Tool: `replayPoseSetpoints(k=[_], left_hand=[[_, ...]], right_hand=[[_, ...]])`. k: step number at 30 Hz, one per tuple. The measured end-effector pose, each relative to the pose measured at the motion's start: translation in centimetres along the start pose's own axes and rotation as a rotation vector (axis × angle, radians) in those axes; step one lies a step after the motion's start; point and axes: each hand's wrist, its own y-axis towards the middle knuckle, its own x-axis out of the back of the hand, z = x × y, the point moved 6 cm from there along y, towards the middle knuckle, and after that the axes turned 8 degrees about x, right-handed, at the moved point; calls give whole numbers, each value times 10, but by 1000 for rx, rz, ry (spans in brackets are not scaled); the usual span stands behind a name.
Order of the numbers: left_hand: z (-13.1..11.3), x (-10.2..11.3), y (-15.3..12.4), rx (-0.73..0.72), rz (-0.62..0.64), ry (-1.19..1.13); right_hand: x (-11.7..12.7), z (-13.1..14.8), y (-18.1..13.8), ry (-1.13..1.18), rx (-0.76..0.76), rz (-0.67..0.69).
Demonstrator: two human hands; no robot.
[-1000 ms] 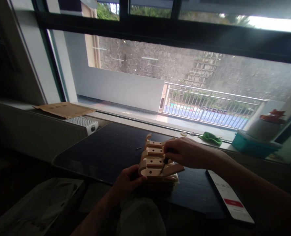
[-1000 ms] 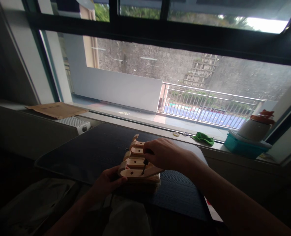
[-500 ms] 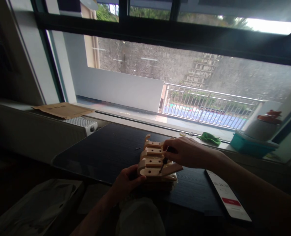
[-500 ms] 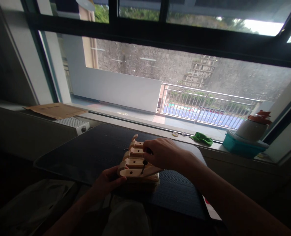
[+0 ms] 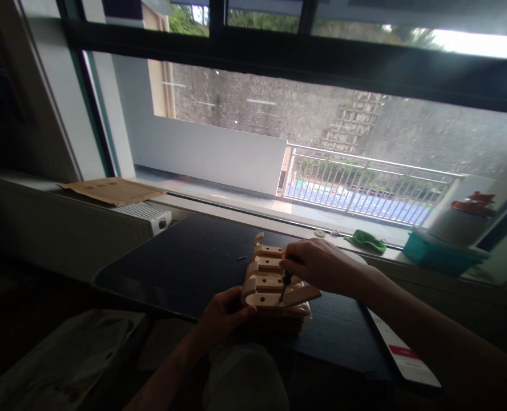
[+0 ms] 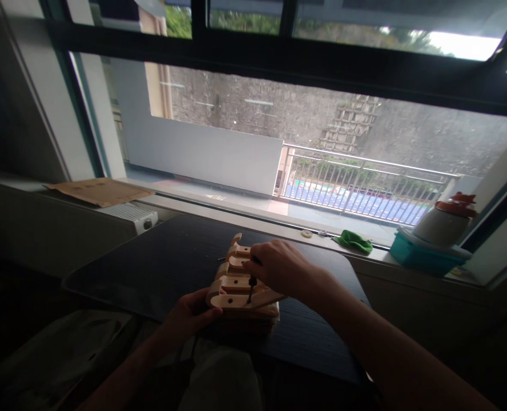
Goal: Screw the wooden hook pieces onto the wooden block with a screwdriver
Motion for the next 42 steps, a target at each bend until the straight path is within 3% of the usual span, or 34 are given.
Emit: replayPoseSetpoints(k=[9, 19, 27, 37, 42], left_hand=[[4, 0, 1, 18, 8, 7], [-2, 0, 0, -3, -2, 13], [-5, 1, -2, -2, -32, 56], [-3, 0, -2, -3, -31, 40], [-4, 0, -1, -3, -29, 35]], right_hand=[[6, 11, -5, 12, 138, 13], [-3, -2, -2, -1, -14, -28], [4, 1, -7, 60, 113, 37], [-4, -9, -4, 4, -40, -14], [2, -1, -7, 17, 58, 43]])
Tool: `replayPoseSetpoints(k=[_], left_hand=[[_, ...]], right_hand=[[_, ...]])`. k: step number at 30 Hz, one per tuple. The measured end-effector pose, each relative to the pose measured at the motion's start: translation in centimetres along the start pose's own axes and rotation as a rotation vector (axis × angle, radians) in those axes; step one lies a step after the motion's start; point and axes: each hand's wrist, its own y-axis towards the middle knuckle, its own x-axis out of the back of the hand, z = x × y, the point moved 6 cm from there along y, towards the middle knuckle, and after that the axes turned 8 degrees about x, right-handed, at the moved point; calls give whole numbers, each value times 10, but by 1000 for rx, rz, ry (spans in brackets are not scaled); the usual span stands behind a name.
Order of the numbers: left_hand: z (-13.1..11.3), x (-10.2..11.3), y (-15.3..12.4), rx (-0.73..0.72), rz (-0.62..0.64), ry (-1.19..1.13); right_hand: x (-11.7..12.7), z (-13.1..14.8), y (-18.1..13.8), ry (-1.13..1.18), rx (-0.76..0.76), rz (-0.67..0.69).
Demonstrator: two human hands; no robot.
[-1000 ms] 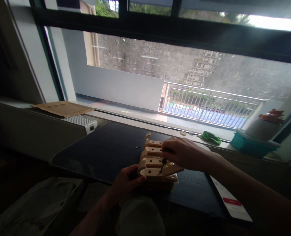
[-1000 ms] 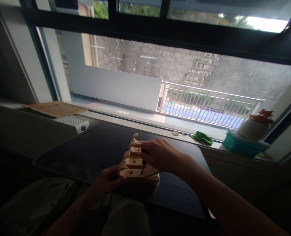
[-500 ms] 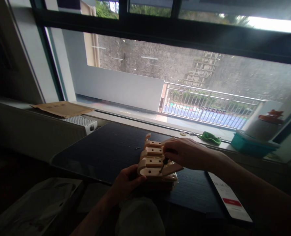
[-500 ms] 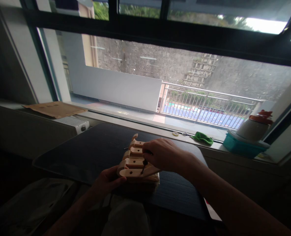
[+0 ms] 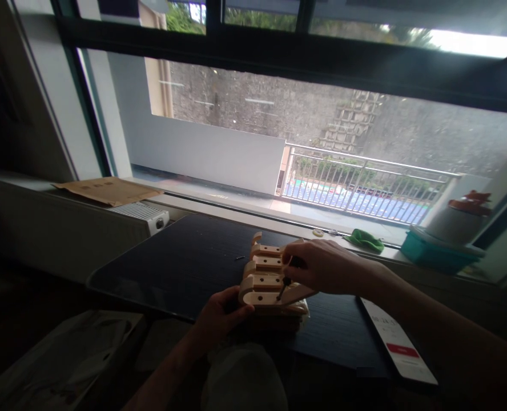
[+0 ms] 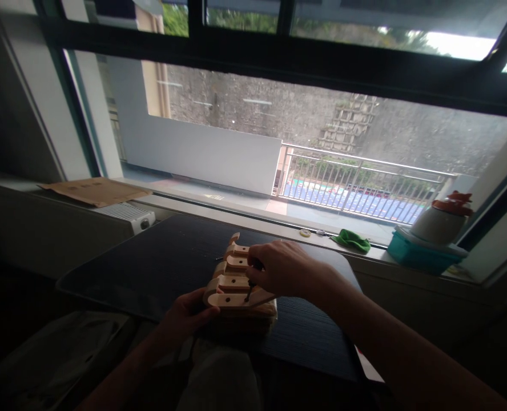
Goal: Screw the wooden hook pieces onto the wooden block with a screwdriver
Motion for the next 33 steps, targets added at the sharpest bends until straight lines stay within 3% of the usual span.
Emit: replayPoseSetpoints(k=[5, 15, 24, 33], left_hand=[[-2, 0, -1, 4, -4, 3], [-1, -1, 0, -2, 6, -23], [4, 0, -1, -9, 21, -22], [11, -1, 2, 15, 55, -86]], right_hand=[[0, 3, 1, 52, 98, 2], [-4, -3, 4, -7, -92, -23], [2, 9, 1, 28, 111, -1], [-9, -11, 1, 29, -79, -56]])
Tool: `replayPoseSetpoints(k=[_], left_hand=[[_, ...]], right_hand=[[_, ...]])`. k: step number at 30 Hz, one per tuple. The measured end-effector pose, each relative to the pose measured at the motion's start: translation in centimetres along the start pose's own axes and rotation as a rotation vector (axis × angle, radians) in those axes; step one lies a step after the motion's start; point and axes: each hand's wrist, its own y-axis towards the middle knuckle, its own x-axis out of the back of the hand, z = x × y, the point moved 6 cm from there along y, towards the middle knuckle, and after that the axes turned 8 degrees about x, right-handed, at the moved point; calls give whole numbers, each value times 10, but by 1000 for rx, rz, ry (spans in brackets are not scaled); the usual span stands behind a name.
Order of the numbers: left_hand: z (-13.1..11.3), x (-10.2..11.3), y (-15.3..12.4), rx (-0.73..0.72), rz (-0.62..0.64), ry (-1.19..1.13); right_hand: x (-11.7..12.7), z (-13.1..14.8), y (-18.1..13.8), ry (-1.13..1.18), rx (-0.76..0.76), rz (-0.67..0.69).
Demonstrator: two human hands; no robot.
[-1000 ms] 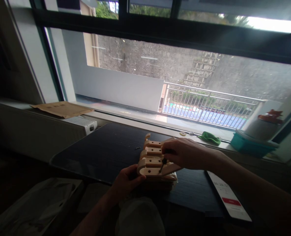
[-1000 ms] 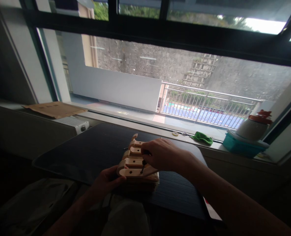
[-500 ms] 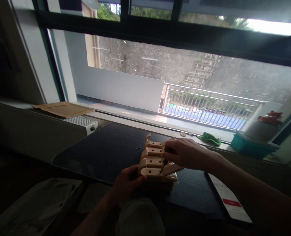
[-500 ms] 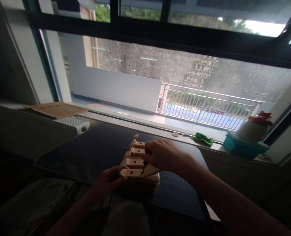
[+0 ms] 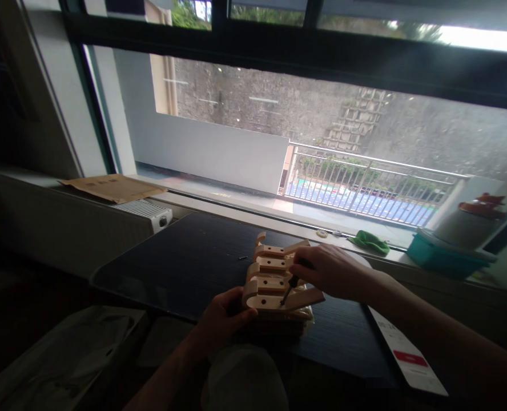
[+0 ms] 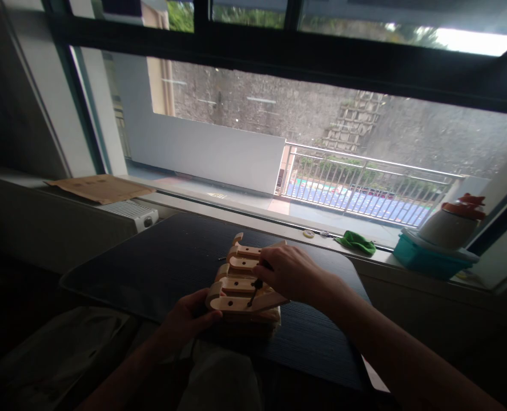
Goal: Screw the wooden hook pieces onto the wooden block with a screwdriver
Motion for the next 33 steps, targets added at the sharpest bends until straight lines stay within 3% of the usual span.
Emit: replayPoseSetpoints(k=[10, 22, 30, 33], left_hand=[[-6, -2, -2, -8, -6, 47], [-11, -1, -3, -23, -48, 66], [-14, -2, -3, -22, -49, 73], [-12, -2, -3, -19, -36, 60]], right_hand=[[8, 9, -3, 21, 146, 61], [5, 15, 3, -65, 15, 6], [10, 21, 1, -37, 150, 69], [7, 18, 2, -14, 136, 58]])
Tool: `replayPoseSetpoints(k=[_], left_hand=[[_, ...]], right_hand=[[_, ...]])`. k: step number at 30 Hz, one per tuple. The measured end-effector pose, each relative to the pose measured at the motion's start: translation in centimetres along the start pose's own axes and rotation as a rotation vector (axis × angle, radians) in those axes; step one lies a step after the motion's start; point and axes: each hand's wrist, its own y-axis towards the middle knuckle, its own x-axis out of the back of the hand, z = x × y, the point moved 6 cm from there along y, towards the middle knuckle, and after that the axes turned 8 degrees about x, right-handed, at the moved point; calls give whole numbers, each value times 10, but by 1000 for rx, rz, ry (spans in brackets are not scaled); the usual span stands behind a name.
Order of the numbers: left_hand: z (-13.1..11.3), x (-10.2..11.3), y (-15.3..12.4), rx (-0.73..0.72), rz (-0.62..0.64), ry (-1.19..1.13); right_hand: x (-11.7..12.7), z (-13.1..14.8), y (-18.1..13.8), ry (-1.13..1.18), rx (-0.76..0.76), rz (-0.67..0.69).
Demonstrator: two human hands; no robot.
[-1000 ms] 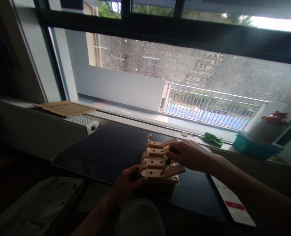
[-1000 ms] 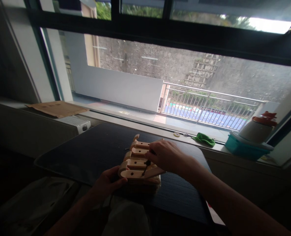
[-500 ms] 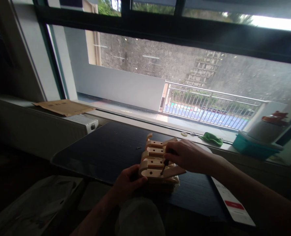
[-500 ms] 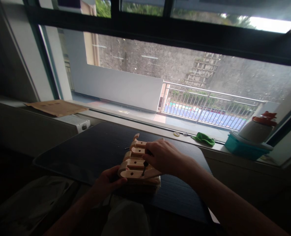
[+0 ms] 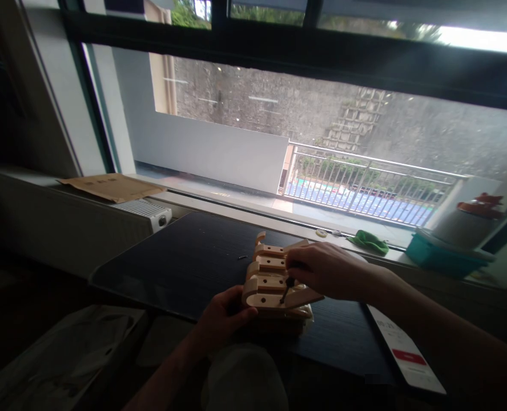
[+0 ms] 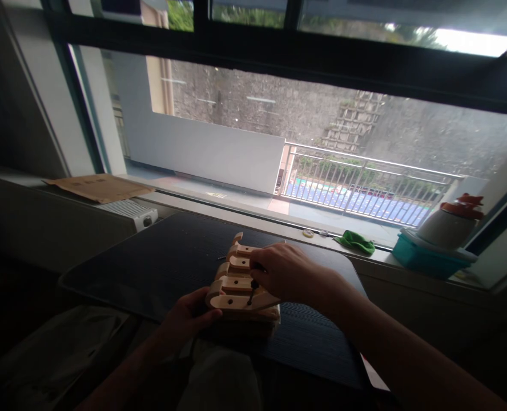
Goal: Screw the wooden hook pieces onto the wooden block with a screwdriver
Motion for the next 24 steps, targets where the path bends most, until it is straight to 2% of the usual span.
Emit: replayPoseSetpoints(k=[5, 9, 19, 24], left_hand=[[2, 1, -1, -6, -4, 19], [1, 0, -2, -19, 3, -7], [2, 1, -1, -8, 1, -4], [2, 0, -1, 12, 8, -31]], right_hand=[[-6, -10, -1, 1, -129, -59], [-5, -13, -2, -49, -204, -52], [3, -4, -1, 29, -11, 14], [-4, -7, 6, 34, -84, -18]])
